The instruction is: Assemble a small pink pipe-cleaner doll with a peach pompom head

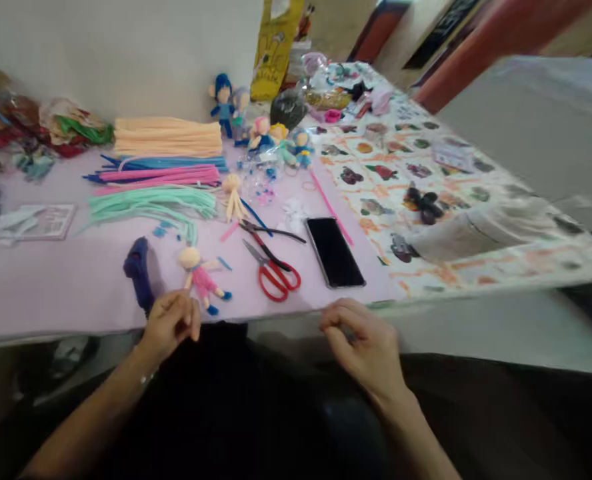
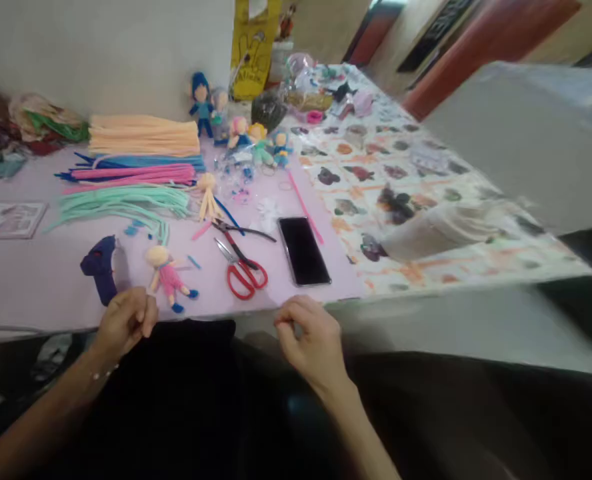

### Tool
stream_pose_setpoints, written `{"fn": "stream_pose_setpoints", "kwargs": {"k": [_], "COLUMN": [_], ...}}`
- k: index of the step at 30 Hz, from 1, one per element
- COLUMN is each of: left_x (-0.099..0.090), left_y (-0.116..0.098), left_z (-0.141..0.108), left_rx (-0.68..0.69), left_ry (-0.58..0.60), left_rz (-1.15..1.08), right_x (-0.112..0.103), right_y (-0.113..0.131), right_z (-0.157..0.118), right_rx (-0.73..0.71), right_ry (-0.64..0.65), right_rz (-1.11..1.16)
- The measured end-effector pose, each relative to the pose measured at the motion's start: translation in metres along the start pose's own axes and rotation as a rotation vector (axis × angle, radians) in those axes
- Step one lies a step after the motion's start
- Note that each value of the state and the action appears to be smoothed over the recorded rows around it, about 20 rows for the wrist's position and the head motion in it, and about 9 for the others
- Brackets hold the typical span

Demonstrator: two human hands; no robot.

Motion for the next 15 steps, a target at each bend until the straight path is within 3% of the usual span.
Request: {"fn": "stream_pose_setpoints", "kwargs": {"k": [3,5,8,15], "left_x": [-0.002,-0.003,-0.004,0.003], "left_y": [-0.001,-0.002,-0.003,-0.004], "left_z": [-0.005,-0.008,-0.011,-0.015], "left_rx": [-0.012,-0.015,-0.020,0.005], "left_ry": [-0.003,-0.012,-0.025,-0.002], "left_rz": [0.002,0.002,0.006,0.043], "right_x": [0.004,0.023,0.071,0.183], "right_y": [-0.015,-0.024,-0.029,-0.035], "right_z": [-0.019,-0.035,-0.063,-0.074], "right_rx": [0.118,0.218,0.292,0.121], "right_ry": [0.150,0.360,0.731,1.069], "right_rz": [-0.059,-0.117,-0.137,-0.028]}}
Point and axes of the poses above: each hand's wrist, its own z-axis towards the middle knuckle, its own x-axis out of the palm, y = z × x, the point moved 7 cm from there along z, towards the middle knuckle, and after that the axes turned 4 degrees about -z, right-handed, at the moved point
